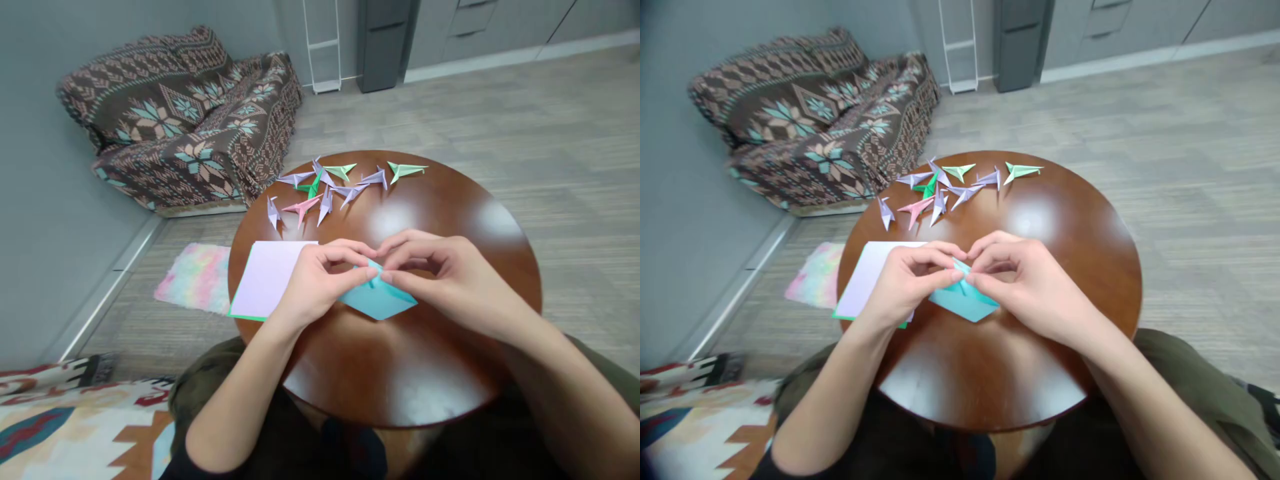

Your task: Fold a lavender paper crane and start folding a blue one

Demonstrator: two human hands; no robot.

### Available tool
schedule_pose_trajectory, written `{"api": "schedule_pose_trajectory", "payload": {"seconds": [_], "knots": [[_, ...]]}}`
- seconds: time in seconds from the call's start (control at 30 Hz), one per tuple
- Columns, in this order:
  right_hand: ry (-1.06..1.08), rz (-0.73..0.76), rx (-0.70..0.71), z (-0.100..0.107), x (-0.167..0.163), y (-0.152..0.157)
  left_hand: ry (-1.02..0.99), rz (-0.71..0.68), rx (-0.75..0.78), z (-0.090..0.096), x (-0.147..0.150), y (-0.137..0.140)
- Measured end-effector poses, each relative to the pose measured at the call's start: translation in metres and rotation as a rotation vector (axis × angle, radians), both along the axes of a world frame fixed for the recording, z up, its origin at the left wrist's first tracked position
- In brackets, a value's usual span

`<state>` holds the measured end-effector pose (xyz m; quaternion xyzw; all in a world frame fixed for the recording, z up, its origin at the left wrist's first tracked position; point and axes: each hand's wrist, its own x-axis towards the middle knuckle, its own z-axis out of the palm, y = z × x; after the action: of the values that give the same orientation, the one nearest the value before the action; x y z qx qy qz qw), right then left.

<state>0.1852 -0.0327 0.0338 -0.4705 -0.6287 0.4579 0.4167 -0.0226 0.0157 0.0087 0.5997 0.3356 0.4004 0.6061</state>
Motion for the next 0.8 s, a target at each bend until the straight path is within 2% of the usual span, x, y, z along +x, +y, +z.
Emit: {"api": "schedule_pose_trajectory", "payload": {"seconds": [0.33, 0.8], "knots": [[0.04, -0.008, -0.005, -0.0014, -0.0064, 0.0011, -0.034, -0.001, -0.026, -0.0015, 0.0011, 0.0005], [0.005, -0.023, 0.028, -0.0048, -0.0099, 0.0005, -0.057, 0.057, 0.015, -0.0028, 0.0016, -0.0005]]}}
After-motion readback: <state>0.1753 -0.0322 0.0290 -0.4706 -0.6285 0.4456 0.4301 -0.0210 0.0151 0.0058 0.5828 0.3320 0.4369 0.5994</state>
